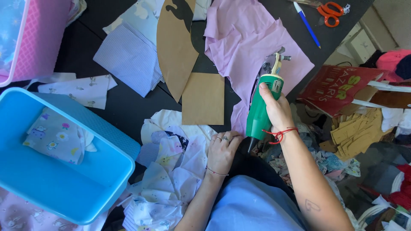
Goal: Tracing patterns onto fabric scraps and cutting them out using an electric rotary cutter and scissors.
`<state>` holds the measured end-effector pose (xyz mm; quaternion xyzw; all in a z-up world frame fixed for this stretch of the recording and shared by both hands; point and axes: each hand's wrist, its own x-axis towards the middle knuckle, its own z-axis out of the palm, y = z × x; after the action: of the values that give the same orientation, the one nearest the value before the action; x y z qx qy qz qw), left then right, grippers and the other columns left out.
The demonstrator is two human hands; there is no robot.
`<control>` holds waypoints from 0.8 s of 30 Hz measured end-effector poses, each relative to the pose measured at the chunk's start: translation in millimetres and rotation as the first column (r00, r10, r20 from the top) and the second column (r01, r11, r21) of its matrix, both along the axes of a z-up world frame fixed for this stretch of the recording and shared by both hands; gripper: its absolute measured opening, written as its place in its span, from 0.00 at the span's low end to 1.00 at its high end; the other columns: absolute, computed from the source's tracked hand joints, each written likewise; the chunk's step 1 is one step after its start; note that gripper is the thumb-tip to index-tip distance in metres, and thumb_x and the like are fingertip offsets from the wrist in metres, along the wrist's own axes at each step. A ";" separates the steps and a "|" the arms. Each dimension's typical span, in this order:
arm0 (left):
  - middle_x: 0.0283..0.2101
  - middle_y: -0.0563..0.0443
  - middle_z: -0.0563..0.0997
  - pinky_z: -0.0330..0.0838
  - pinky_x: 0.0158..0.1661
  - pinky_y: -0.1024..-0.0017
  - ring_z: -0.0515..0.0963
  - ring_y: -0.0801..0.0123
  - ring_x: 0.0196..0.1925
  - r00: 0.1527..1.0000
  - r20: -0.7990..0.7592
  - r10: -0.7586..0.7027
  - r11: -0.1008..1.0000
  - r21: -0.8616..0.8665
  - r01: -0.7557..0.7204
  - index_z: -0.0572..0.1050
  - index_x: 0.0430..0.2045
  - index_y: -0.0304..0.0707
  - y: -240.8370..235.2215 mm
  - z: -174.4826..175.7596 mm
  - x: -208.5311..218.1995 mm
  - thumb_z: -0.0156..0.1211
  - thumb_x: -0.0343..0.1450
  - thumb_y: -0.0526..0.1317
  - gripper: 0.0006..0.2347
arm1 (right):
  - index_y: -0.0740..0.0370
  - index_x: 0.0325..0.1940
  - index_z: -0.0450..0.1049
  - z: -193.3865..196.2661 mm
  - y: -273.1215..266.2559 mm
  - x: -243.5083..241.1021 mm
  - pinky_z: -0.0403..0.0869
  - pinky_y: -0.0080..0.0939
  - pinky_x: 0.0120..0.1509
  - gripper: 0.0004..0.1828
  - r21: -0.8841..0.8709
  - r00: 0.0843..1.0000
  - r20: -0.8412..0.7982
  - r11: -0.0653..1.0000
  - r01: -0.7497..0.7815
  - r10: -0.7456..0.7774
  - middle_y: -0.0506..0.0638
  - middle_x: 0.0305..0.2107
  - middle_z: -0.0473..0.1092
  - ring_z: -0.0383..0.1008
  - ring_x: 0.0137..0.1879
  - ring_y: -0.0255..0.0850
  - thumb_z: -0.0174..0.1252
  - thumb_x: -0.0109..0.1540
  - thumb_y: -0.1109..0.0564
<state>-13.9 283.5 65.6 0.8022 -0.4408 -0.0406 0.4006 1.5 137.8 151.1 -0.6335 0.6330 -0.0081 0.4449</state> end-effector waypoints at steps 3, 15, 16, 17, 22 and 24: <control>0.30 0.57 0.71 0.66 0.33 0.77 0.73 0.70 0.31 0.998 0.040 0.039 0.999 0.011 -0.039 0.71 0.20 0.45 1.2 7.4 12.6 0.54 0.63 0.35 0.01 | 0.57 0.40 0.67 -6.0 -10.0 -22.0 0.62 0.43 0.50 0.28 0.033 0.999 -0.010 0.999 -0.036 0.036 0.51 0.33 0.67 0.66 0.47 0.43 0.58 0.48 0.35; 0.34 0.57 0.72 0.61 0.38 0.73 0.70 0.68 0.33 0.926 0.245 0.286 0.957 -0.038 -0.286 0.72 0.22 0.48 -34.5 44.7 49.7 0.49 0.66 0.34 0.05 | 0.59 0.44 0.68 8.3 -26.6 -183.2 0.65 0.47 0.49 0.30 0.151 0.949 -0.061 0.943 -0.298 0.310 0.54 0.32 0.70 0.68 0.43 0.44 0.64 0.39 0.52; 0.34 0.57 0.72 0.61 0.38 0.73 0.70 0.68 0.33 0.930 0.237 0.281 0.959 -0.034 -0.281 0.72 0.22 0.48 -46.4 38.7 39.8 0.49 0.66 0.34 0.05 | 0.59 0.44 0.68 6.0 -31.9 -188.3 0.65 0.47 0.49 0.30 0.155 0.950 -0.069 0.944 -0.292 0.305 0.54 0.32 0.70 0.68 0.43 0.44 0.64 0.39 0.52; 0.33 0.59 0.72 0.63 0.37 0.74 0.71 0.69 0.32 0.959 0.192 0.210 0.978 -0.060 -0.202 0.72 0.21 0.49 -58.2 32.8 29.6 0.49 0.66 0.34 0.05 | 0.59 0.44 0.68 3.8 -37.2 -193.5 0.64 0.48 0.49 0.29 0.138 0.953 -0.095 0.952 -0.273 0.287 0.55 0.33 0.70 0.68 0.44 0.45 0.64 0.40 0.51; 0.39 0.56 0.73 0.59 0.52 0.65 0.72 0.68 0.46 0.990 0.140 -0.011 0.998 -0.064 0.020 0.73 0.27 0.46 -110.6 -9.8 -8.6 0.49 0.64 0.37 0.04 | 0.59 0.48 0.65 -6.0 -78.5 -191.7 0.61 0.52 0.52 0.33 0.090 0.929 -0.176 0.945 -0.315 0.327 0.58 0.38 0.68 0.65 0.49 0.52 0.62 0.42 0.46; 0.50 0.52 0.68 0.48 0.57 0.57 0.64 0.64 0.57 0.983 0.152 -0.103 0.995 0.023 0.101 0.70 0.34 0.44 -118.9 -18.1 -12.7 0.53 0.63 0.38 0.08 | 0.55 0.49 0.64 -4.7 -89.6 -181.2 0.61 0.52 0.54 0.34 0.116 0.897 -0.231 0.926 -0.359 0.377 0.57 0.39 0.67 0.64 0.52 0.52 0.61 0.42 0.43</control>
<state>-26.6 164.6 47.5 0.7822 -0.5105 -0.0029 0.3570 -179.7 48.3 146.5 -0.7217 0.5524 0.1780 0.3773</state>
